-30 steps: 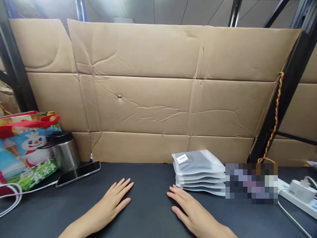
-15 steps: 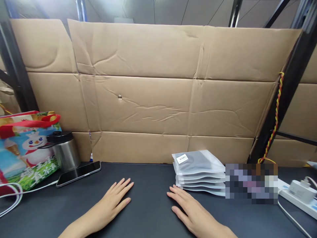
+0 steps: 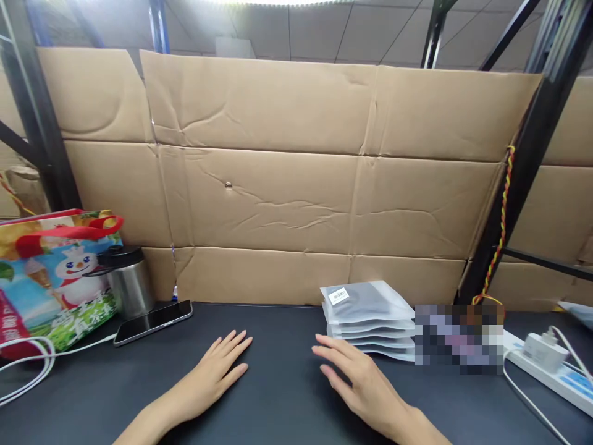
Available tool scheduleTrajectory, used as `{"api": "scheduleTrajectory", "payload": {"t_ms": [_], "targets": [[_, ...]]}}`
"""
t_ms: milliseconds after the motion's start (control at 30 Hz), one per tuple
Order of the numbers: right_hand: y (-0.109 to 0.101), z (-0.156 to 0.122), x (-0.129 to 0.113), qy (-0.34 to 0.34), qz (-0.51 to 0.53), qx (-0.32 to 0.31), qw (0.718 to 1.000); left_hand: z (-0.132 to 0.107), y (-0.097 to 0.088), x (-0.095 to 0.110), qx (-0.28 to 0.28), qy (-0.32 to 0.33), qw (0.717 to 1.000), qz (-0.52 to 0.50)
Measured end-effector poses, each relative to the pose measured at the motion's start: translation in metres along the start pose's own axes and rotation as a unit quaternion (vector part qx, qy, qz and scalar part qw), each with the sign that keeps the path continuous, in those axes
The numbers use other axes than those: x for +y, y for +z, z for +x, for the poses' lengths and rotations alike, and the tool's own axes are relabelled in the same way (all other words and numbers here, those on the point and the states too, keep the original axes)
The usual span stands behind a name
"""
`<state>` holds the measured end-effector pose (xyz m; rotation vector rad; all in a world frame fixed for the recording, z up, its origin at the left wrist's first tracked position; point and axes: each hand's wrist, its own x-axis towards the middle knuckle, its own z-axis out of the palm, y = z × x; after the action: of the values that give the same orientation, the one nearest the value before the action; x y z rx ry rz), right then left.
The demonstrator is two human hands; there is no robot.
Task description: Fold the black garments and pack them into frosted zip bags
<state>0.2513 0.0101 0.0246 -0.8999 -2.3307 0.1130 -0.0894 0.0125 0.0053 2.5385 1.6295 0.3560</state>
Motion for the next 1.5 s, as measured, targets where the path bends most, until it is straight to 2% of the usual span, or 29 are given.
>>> {"api": "scheduleTrajectory", "payload": {"t_ms": [67,133,267,367,500,600,733,900,967,1033,1100,1267,1400,1500], "targets": [[-0.010,0.006,0.008,-0.044,-0.050,0.098,0.993,0.000,0.002,-0.002,0.003,-0.001,1.000,-0.001],[-0.023,0.010,0.022,-0.044,-0.109,0.150,0.982,0.000,0.002,-0.002,-0.001,-0.003,1.000,-0.001],[-0.043,0.009,0.056,0.003,-0.199,0.132,0.971,-0.001,0.001,0.000,-0.006,-0.004,1.000,-0.009],[-0.045,0.006,0.072,0.009,-0.236,0.105,0.966,-0.001,0.001,0.001,-0.006,-0.005,1.000,-0.013],[-0.037,0.006,0.078,-0.014,-0.262,0.073,0.962,-0.001,0.004,-0.002,-0.001,0.000,1.000,-0.014],[-0.030,0.010,0.077,-0.027,-0.256,0.098,0.961,-0.002,0.007,-0.006,0.005,0.007,1.000,-0.010],[-0.016,0.024,0.056,-0.056,-0.228,0.129,0.963,-0.002,0.004,0.002,0.037,0.011,0.999,-0.024],[0.025,0.049,-0.008,-0.150,-0.155,0.139,0.967,-0.005,-0.010,0.034,0.173,0.069,0.982,-0.028],[0.043,0.055,-0.034,-0.183,-0.112,0.131,0.968,-0.011,-0.015,0.042,0.203,0.098,0.974,-0.034],[0.058,0.056,-0.051,-0.187,-0.061,0.109,0.974,-0.020,-0.017,0.044,0.196,0.111,0.973,-0.057],[0.067,0.055,-0.060,-0.173,-0.015,0.085,0.981,-0.029,-0.017,0.041,0.172,0.095,0.976,-0.092],[0.071,0.056,-0.070,-0.125,0.041,0.069,0.989,-0.041,-0.015,0.035,0.172,0.042,0.973,-0.146],[0.076,0.064,-0.086,-0.164,0.023,0.079,0.983,-0.039,-0.013,0.042,0.175,0.055,0.974,-0.135],[0.084,0.068,-0.093,-0.207,-0.027,0.088,0.974,-0.037,-0.010,0.045,0.172,0.062,0.979,-0.094]]}}
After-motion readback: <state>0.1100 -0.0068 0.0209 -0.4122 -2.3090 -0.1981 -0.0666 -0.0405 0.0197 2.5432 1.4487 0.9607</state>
